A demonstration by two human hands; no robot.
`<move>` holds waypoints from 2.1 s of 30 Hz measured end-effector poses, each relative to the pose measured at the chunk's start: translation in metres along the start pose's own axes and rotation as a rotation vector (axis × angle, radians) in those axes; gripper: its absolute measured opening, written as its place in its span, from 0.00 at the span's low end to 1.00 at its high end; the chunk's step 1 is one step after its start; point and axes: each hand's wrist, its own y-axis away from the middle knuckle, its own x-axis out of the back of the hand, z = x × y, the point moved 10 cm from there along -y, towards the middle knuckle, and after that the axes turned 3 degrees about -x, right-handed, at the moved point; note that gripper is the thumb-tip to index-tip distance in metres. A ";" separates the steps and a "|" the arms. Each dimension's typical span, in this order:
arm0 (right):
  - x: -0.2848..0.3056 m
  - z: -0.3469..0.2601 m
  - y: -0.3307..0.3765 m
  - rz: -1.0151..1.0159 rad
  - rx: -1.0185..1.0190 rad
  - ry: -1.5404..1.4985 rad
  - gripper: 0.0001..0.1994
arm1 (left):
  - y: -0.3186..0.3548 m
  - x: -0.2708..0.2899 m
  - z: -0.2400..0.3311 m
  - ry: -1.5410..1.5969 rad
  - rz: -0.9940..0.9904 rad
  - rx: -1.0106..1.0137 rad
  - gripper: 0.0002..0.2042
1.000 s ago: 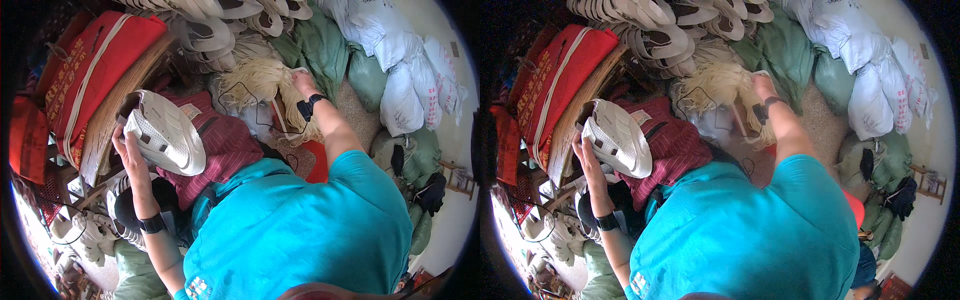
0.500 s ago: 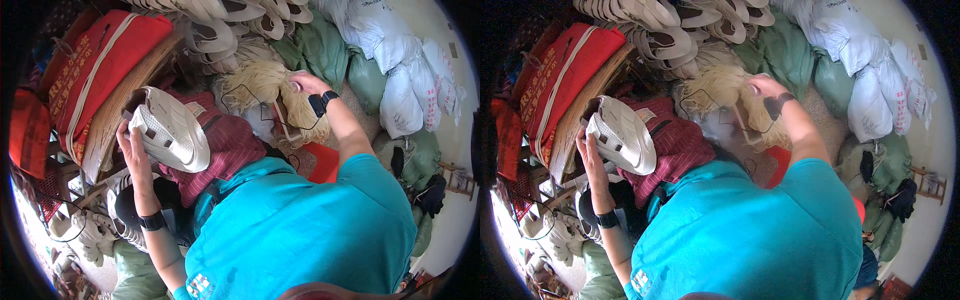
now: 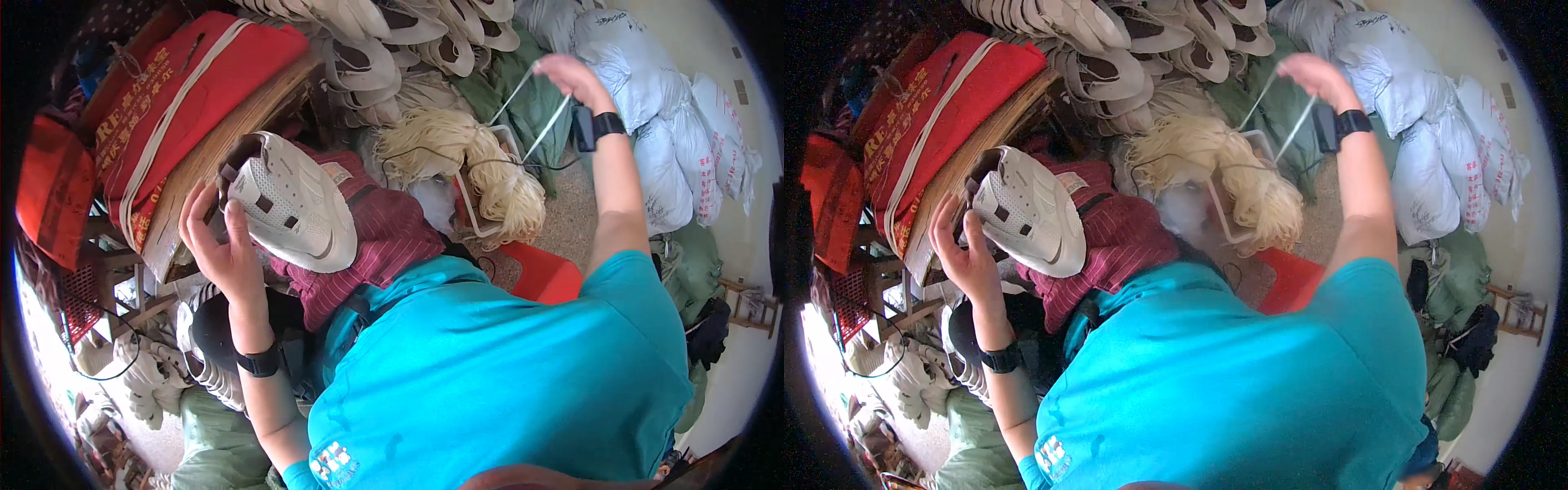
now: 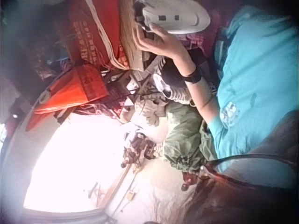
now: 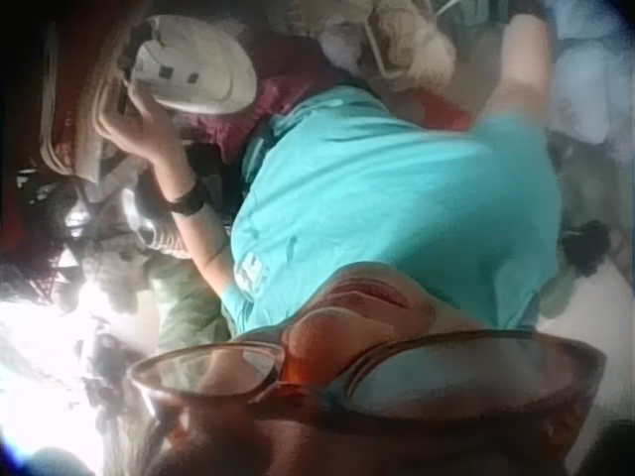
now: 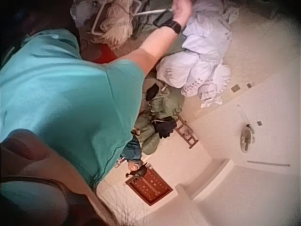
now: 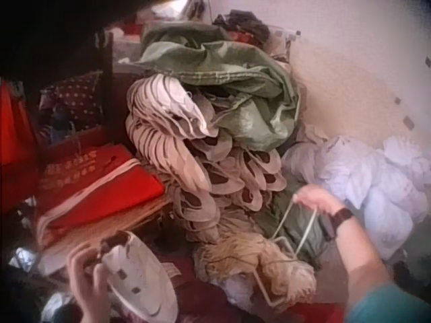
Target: The person laces a white sneaker by threading a white lace through the eyelets. They pull the lace through each eyelet, adjust the tension, and tie the laces into a knot.
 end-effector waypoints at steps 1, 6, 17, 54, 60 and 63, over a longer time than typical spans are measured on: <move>-0.008 -0.041 0.021 -0.051 0.004 -0.123 0.11 | -0.008 -0.002 0.007 0.026 -0.002 -0.015 0.19; -0.178 -0.241 0.142 -0.464 0.386 -0.175 0.10 | -0.025 -0.038 0.052 0.868 -0.203 0.180 0.27; -0.239 -0.334 0.188 -0.597 0.768 -0.161 0.10 | 0.009 -0.021 0.035 1.050 -0.614 0.504 0.11; -0.352 -0.265 0.210 -0.283 1.056 0.091 0.05 | 0.068 -0.032 0.010 0.489 -0.332 0.290 0.14; -0.357 -0.259 0.203 -0.326 0.933 0.001 0.05 | 0.067 -0.032 0.009 0.505 -0.306 0.252 0.13; -0.359 -0.257 0.200 -0.351 0.867 -0.039 0.05 | 0.065 -0.030 0.013 0.458 -0.282 0.190 0.14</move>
